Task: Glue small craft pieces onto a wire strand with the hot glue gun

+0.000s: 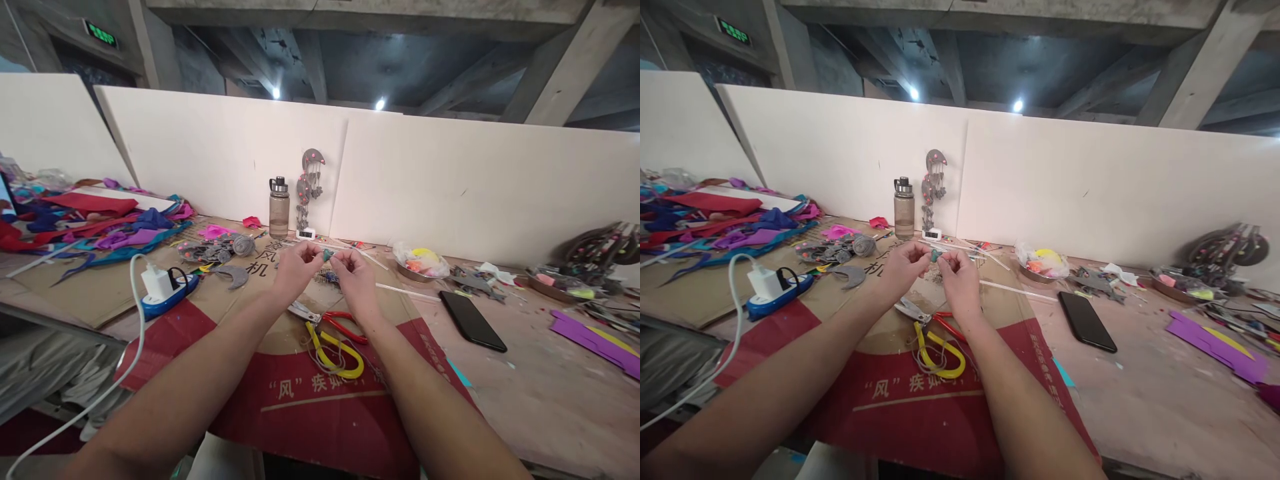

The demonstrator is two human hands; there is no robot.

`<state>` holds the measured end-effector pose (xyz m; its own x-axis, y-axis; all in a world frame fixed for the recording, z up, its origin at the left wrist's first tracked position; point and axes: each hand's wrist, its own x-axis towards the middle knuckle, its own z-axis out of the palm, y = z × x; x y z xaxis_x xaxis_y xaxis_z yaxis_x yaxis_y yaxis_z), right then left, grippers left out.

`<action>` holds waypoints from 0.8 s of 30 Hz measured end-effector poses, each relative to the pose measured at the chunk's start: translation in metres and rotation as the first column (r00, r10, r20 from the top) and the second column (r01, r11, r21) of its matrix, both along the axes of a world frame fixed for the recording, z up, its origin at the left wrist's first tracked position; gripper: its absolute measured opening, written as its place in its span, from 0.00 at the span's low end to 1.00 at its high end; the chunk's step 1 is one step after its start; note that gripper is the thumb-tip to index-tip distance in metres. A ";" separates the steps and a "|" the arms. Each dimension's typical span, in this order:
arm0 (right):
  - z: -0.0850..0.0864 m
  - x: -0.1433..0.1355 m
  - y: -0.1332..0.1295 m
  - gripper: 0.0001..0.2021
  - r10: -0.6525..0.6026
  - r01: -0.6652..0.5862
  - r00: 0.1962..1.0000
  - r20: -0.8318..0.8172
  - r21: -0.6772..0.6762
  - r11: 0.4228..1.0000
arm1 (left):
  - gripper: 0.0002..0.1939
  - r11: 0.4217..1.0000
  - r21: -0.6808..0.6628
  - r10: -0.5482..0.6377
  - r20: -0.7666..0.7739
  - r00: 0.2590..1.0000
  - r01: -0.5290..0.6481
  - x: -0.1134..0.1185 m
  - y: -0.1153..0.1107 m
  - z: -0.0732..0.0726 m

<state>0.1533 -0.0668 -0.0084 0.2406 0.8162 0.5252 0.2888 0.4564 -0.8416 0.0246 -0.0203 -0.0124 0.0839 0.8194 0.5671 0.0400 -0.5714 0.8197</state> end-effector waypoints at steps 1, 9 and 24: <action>0.001 -0.001 -0.001 0.07 -0.011 0.011 1.000 0.013 0.006 1.000 | 0.06 0.999 -0.026 -0.029 0.016 0.999 0.029 0.000 0.000 0.000; 0.001 -0.001 -0.003 0.09 -0.093 0.088 0.987 0.128 0.040 0.995 | 0.08 0.995 -0.072 -0.069 0.022 0.997 0.071 0.000 -0.004 0.004; 0.002 0.002 -0.003 0.10 -0.225 0.198 0.942 0.248 0.131 0.971 | 0.06 0.993 -0.065 -0.099 -0.020 0.995 0.098 0.001 -0.003 0.002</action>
